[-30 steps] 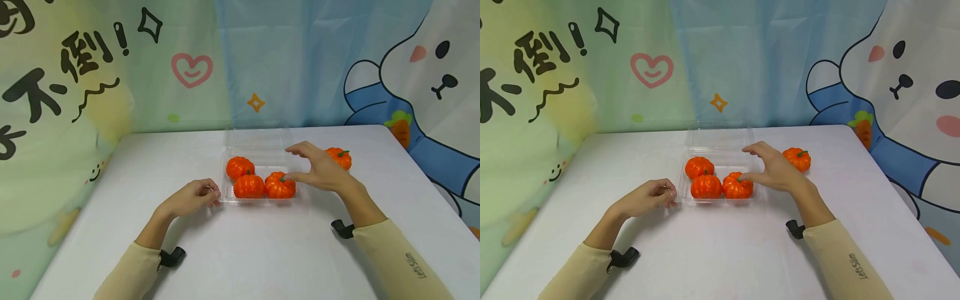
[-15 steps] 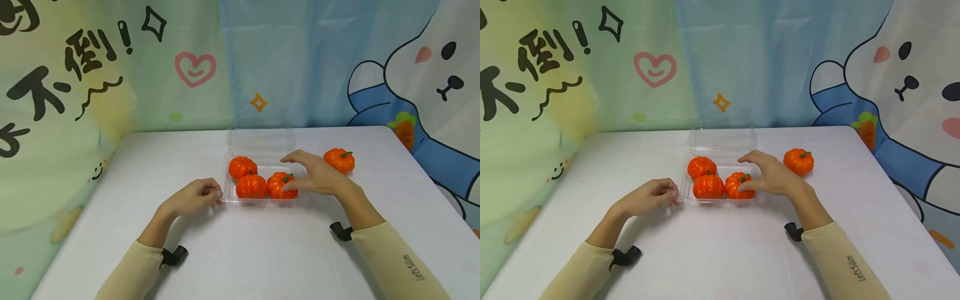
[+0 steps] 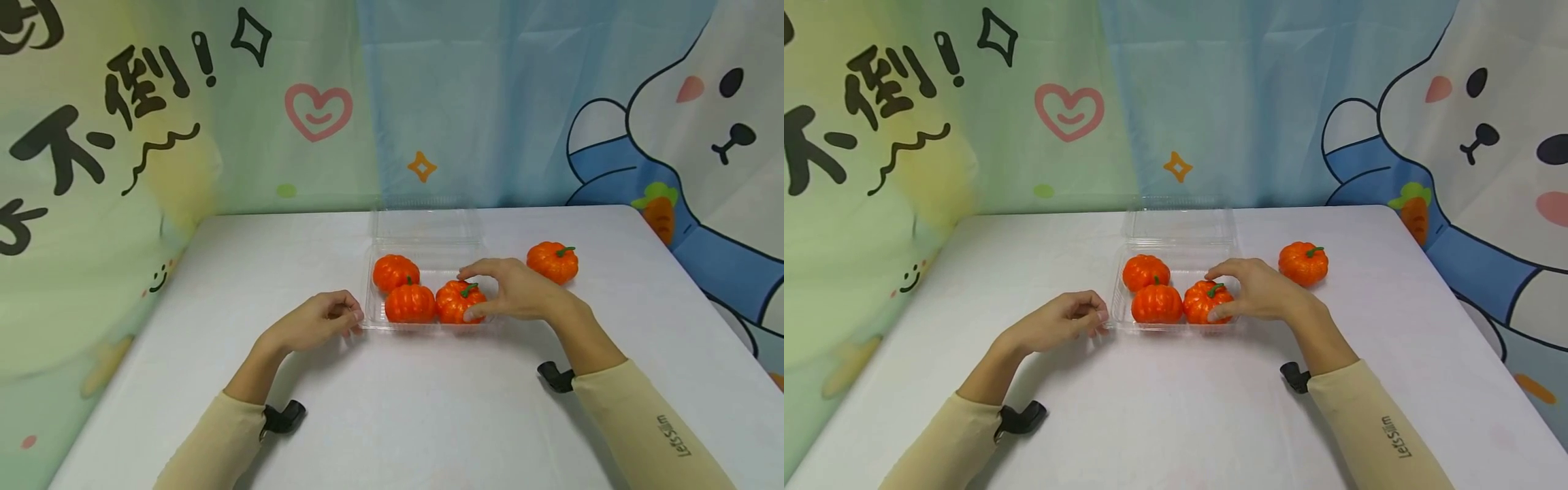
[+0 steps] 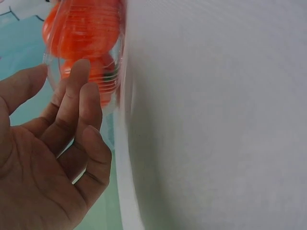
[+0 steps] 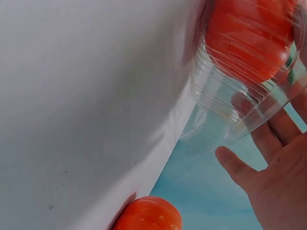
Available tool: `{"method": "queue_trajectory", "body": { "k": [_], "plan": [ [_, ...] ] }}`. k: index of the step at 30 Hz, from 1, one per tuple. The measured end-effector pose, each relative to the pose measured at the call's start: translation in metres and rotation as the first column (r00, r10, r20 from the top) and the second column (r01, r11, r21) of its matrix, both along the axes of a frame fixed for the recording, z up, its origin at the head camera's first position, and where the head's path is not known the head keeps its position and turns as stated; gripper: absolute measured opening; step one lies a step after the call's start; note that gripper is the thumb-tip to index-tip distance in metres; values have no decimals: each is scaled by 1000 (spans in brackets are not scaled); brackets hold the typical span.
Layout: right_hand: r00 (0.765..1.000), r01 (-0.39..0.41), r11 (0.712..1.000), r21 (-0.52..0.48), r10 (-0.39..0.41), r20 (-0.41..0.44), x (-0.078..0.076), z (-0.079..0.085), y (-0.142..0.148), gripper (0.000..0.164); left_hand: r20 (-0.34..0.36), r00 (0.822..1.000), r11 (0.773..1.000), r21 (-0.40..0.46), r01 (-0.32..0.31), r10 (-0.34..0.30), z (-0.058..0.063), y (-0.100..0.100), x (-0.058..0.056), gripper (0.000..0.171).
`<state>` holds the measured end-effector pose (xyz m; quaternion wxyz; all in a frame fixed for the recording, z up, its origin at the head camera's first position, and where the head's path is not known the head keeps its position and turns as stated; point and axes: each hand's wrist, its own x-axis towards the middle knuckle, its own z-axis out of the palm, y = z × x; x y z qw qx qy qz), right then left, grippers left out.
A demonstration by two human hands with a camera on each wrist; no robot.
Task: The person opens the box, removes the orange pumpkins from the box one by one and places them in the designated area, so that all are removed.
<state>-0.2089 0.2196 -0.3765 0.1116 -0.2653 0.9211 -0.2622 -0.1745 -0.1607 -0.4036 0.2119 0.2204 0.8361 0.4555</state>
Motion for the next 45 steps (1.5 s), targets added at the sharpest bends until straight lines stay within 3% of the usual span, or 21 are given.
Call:
{"method": "queue_trajectory", "body": {
  "k": [11, 19, 23, 32, 45],
  "plan": [
    [1000, -22, 998, 60, 21, 17, 0, -1, -2, 68, -5, 1000, 1000, 1, 8, -8, 0, 1, -1, 19],
    [999, -40, 999, -16, 40, 33, 1, -2, -4, 65, -7, 1000, 1000, -9, 5, -5, 1, 0, -2, 19],
    [998, -58, 997, -49, 57, -9, 1, -4, -4, 64, -9, 1000, 1000, -9, 5, -6, 1, 0, -1, 18],
    [978, -56, 998, -30, 49, -204, 1, 1, -5, 64, -6, 1000, 1000, -7, 2, -2, 1, 0, 1, 18],
    [962, -87, 985, -149, 45, -269, 2, 0, -1, 61, -6, 1000, 1000, -8, 1, -2, 2, 2, 2, 17]
  ]
}}
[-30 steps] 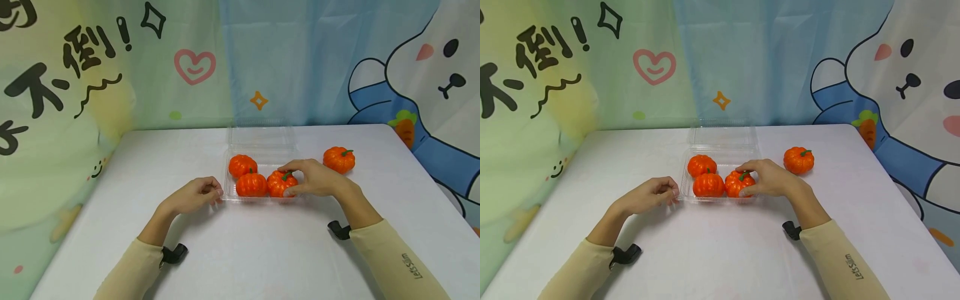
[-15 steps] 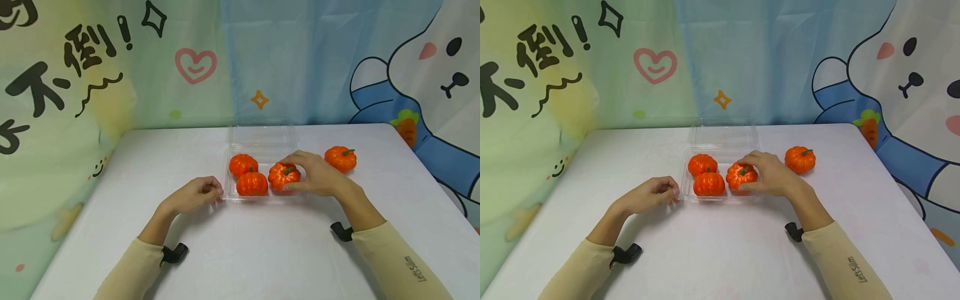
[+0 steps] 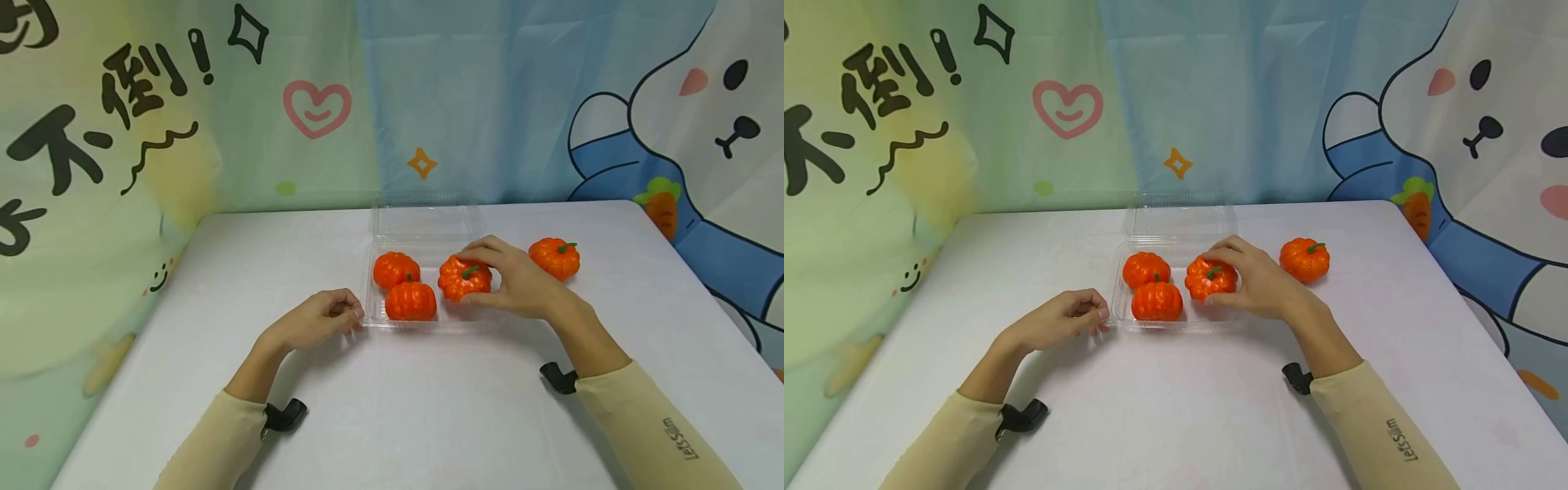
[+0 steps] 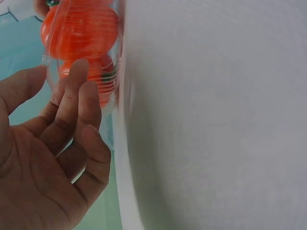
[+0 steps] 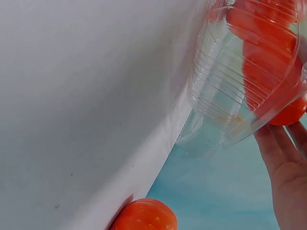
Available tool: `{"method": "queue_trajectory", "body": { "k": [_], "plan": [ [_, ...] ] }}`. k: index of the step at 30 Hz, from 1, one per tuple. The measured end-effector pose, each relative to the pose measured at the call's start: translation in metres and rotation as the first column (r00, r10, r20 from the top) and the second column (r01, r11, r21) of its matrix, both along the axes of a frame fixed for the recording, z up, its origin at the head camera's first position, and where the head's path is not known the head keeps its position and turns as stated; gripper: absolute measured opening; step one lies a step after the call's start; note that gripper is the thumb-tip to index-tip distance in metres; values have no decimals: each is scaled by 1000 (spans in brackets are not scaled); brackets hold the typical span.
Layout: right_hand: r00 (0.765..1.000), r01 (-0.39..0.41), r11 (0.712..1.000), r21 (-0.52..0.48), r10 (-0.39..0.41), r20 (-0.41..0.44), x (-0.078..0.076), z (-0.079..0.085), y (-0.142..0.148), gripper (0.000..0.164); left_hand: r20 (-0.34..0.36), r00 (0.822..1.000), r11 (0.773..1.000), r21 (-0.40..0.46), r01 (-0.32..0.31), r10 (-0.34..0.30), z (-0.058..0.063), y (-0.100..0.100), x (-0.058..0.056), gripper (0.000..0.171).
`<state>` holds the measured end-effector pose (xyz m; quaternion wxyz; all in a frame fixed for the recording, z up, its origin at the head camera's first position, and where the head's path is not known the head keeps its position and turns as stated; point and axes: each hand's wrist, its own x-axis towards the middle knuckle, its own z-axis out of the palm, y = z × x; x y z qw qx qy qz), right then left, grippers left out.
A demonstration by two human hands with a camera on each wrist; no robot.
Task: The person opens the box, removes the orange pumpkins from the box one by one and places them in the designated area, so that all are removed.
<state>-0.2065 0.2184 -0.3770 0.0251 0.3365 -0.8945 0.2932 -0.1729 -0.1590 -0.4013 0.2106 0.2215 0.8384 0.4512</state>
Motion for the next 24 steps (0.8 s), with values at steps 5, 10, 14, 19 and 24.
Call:
{"method": "queue_trajectory", "body": {
  "k": [5, 10, 14, 19, 24],
  "plan": [
    [999, -13, 998, -54, 11, -45, 2, 2, 1, 62, 1, 1000, 1000, 3, 1, -1, 1, 0, 1, 16],
    [997, -6, 998, -70, 0, -81, 3, 5, 7, 63, -3, 1000, 1000, 0, 2, -2, 2, 0, 1, 17],
    [994, 8, 998, -63, -14, -107, 3, 10, 14, 63, -4, 1000, 1000, -1, 6, -6, 2, 0, 0, 18],
    [986, 31, 997, -75, -43, -162, 2, 13, 22, 66, 2, 1000, 1000, 3, 5, -5, 2, -1, 0, 16],
    [982, 51, 993, -103, -69, -178, 3, 11, 28, 66, 4, 1000, 1000, 6, 4, -4, 2, 0, 1, 16]
  ]
}}
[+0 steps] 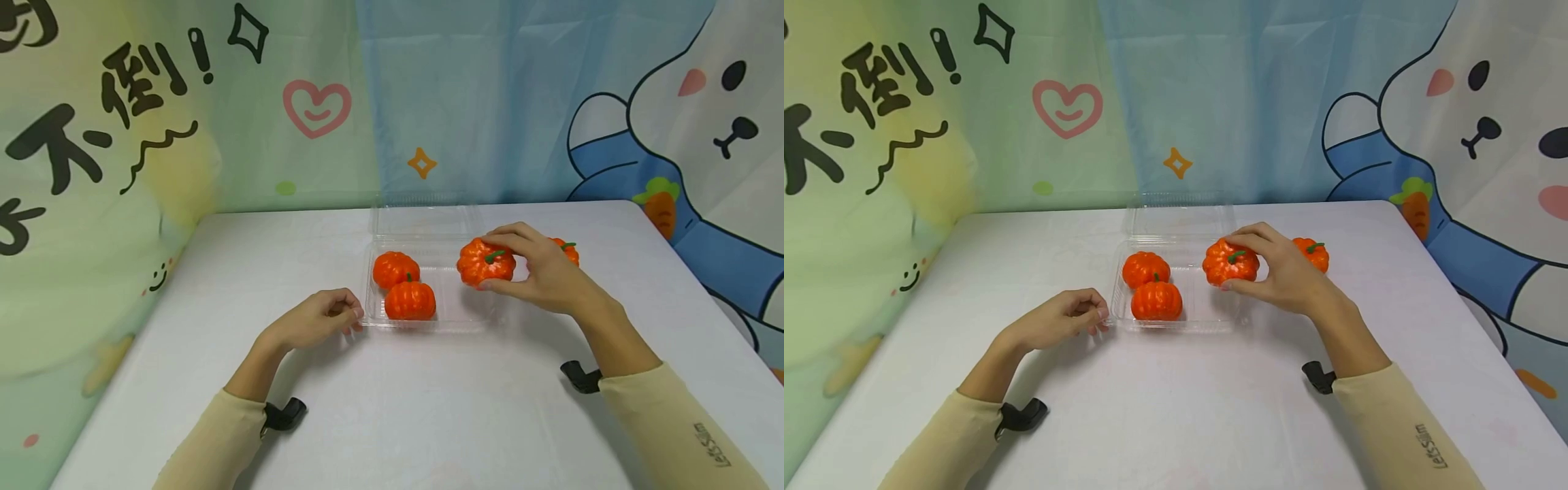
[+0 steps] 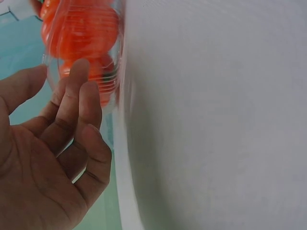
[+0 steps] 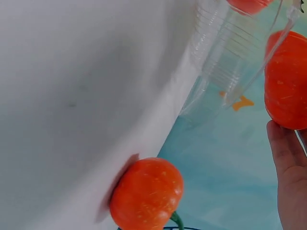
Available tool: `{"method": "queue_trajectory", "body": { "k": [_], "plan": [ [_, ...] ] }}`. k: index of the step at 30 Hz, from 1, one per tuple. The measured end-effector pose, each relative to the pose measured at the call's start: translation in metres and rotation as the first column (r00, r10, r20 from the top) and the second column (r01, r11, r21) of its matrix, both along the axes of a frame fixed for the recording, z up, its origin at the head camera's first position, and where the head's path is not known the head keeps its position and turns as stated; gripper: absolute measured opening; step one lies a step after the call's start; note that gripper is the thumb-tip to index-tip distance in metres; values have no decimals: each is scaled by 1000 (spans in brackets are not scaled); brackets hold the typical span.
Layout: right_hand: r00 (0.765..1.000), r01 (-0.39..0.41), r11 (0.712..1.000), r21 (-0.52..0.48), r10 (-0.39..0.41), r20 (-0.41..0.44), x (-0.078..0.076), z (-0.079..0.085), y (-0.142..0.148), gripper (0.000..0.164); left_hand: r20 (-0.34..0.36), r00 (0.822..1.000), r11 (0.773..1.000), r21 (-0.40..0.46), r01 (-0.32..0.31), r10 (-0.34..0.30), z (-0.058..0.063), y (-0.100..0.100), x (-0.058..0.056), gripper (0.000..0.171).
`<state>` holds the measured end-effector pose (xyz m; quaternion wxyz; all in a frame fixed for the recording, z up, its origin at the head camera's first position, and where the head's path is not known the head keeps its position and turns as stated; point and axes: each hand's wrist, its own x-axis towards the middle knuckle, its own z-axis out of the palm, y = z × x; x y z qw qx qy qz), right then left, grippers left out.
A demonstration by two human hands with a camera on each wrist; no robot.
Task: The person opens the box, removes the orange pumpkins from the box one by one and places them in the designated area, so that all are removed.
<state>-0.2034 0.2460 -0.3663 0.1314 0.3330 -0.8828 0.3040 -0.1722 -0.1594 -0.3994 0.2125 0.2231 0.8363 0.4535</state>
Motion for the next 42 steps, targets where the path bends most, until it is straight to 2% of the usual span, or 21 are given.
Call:
{"method": "queue_trajectory", "body": {
  "k": [10, 19, 24, 29, 42],
  "plan": [
    [995, 93, 995, -25, -92, 41, 8, -6, 19, 65, 14, 1000, 1000, 14, 6, -6, -1, 3, -1, 17],
    [988, 155, 985, -79, -156, -2, 10, -7, 47, 68, 10, 1000, 1000, 15, 8, -8, -4, 5, -4, 18],
    [978, 198, 969, -146, -206, -38, 9, -9, 63, 70, 25, 1000, 1000, 22, 10, -10, -4, 6, -7, 18],
    [970, 227, 959, -168, -238, -48, 8, -11, 77, 70, 26, 1000, 1000, 22, 10, -10, -4, 6, -7, 18],
    [929, 356, 896, -264, -371, -6, 10, -26, 99, 71, 29, 1000, 1000, -2, -8, 8, -1, -2, -1, 19]
  ]
}}
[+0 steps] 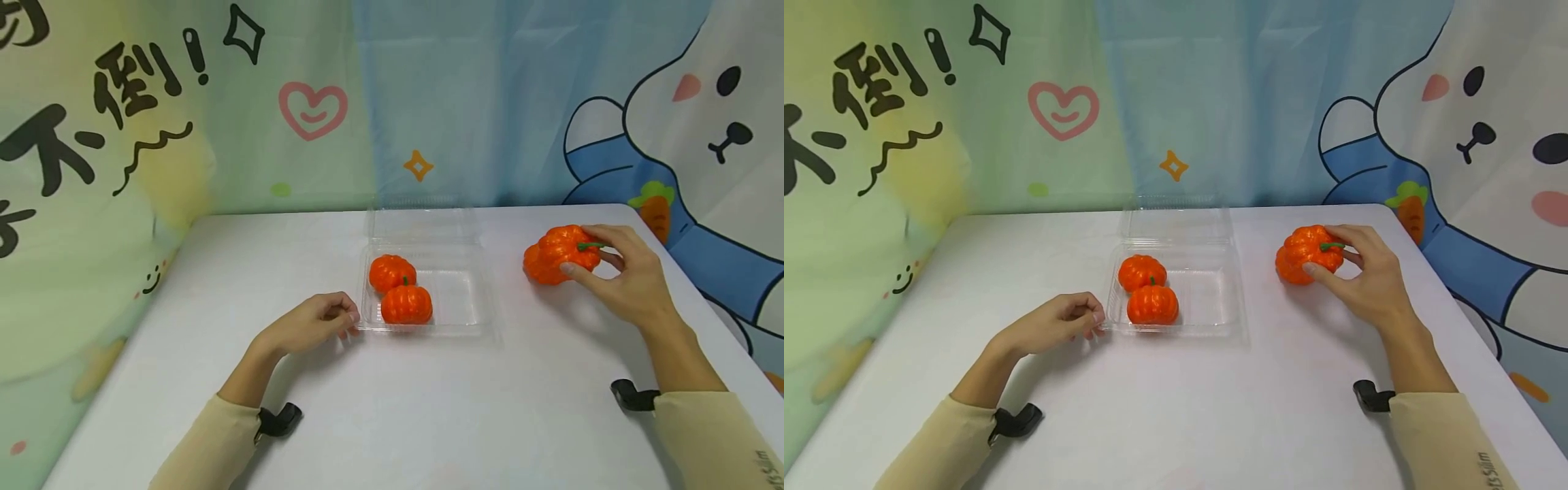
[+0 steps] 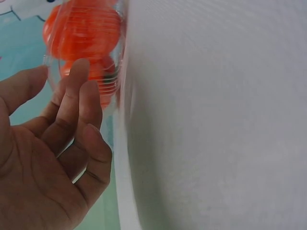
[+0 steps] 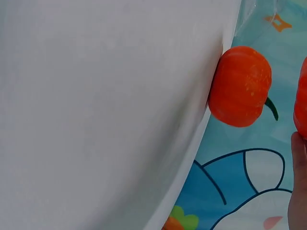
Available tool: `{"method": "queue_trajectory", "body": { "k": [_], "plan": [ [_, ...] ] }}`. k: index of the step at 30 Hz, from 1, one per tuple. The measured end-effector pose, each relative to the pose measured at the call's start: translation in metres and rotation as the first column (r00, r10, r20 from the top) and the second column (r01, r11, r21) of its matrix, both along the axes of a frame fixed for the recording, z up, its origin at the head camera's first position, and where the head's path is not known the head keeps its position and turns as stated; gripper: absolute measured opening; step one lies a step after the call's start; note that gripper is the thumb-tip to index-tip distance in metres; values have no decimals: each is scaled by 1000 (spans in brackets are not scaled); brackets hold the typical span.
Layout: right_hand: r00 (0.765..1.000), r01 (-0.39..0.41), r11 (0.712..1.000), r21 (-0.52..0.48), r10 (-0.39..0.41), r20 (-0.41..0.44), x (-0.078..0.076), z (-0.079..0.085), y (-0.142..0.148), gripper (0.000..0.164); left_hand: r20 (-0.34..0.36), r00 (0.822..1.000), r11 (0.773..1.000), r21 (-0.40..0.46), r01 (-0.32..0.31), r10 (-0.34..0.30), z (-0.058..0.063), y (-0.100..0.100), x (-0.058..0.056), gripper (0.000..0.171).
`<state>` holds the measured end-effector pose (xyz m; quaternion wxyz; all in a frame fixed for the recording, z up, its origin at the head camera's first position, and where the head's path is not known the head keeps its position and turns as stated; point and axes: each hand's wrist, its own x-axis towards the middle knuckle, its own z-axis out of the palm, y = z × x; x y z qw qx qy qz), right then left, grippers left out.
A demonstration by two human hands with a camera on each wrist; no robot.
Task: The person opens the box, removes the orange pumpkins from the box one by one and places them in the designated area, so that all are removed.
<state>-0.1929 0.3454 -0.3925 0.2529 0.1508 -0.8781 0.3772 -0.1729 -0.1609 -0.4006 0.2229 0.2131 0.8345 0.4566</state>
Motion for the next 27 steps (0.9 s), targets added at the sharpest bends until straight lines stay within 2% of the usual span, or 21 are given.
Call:
{"method": "queue_trajectory", "body": {
  "k": [11, 17, 20, 27],
  "plan": [
    [991, 123, 992, -39, -121, 50, 3, 3, 19, 66, -8, 1000, 1000, 1, 13, -13, -1, 0, -1, 18],
    [981, 178, 984, -11, -177, 83, 4, 5, 35, 63, -6, 1000, 1000, 12, 21, -21, -2, 2, -2, 16],
    [970, 216, 976, 16, -217, 107, 4, 5, 42, 63, -5, 1000, 1000, 13, 22, -22, -1, 2, -2, 16],
    [929, 324, 943, 74, -332, 165, 1, -3, 52, 65, -10, 1000, 1000, 7, 15, -15, -2, 0, -2, 15]
  ]
}}
